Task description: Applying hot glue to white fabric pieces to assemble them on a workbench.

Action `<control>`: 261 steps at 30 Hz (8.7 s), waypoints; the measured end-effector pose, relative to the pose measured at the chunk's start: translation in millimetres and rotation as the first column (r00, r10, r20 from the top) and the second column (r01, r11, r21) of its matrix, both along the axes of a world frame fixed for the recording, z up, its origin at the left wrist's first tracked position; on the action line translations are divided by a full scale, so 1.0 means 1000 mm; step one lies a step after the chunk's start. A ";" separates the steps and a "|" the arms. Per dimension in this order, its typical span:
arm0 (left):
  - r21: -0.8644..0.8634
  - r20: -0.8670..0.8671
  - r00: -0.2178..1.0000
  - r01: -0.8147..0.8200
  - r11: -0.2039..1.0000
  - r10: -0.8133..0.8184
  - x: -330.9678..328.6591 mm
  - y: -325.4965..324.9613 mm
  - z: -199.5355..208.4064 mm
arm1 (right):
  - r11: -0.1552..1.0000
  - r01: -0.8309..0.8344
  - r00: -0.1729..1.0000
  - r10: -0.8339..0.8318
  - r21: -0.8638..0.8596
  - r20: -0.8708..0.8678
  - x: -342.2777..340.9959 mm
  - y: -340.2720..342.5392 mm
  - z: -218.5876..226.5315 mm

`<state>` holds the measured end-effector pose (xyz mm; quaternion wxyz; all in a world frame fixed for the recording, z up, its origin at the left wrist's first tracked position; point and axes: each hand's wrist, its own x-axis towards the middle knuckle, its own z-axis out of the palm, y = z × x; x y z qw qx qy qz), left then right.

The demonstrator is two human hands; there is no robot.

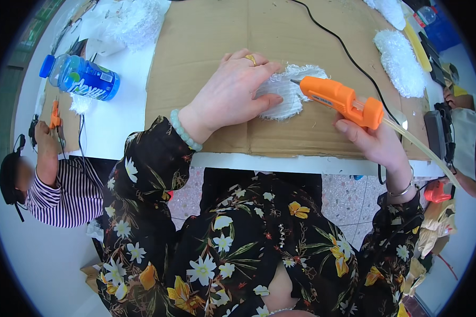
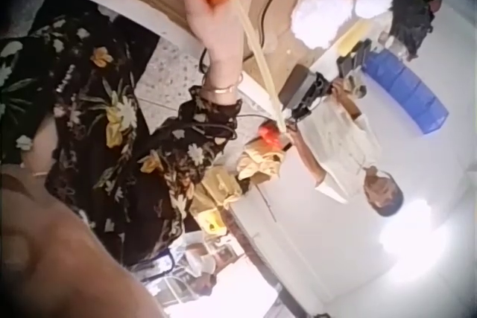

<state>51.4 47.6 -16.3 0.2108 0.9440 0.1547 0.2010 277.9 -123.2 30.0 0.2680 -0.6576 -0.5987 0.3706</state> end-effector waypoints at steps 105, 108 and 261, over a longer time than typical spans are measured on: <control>0.157 0.005 0.980 0.194 0.968 -0.198 0.040 -0.002 0.006 | 0.934 0.356 0.862 -0.312 0.039 -0.400 0.027 -0.024 0.007; 0.135 0.006 0.978 0.207 0.969 -0.210 0.041 -0.005 0.009 | 0.944 0.328 0.868 -0.286 0.037 -0.405 0.031 -0.025 0.006; 0.115 -0.047 0.926 0.377 0.919 -0.374 -0.004 -0.050 0.009 | 0.977 0.172 0.941 -0.124 -0.128 0.314 0.007 0.018 0.046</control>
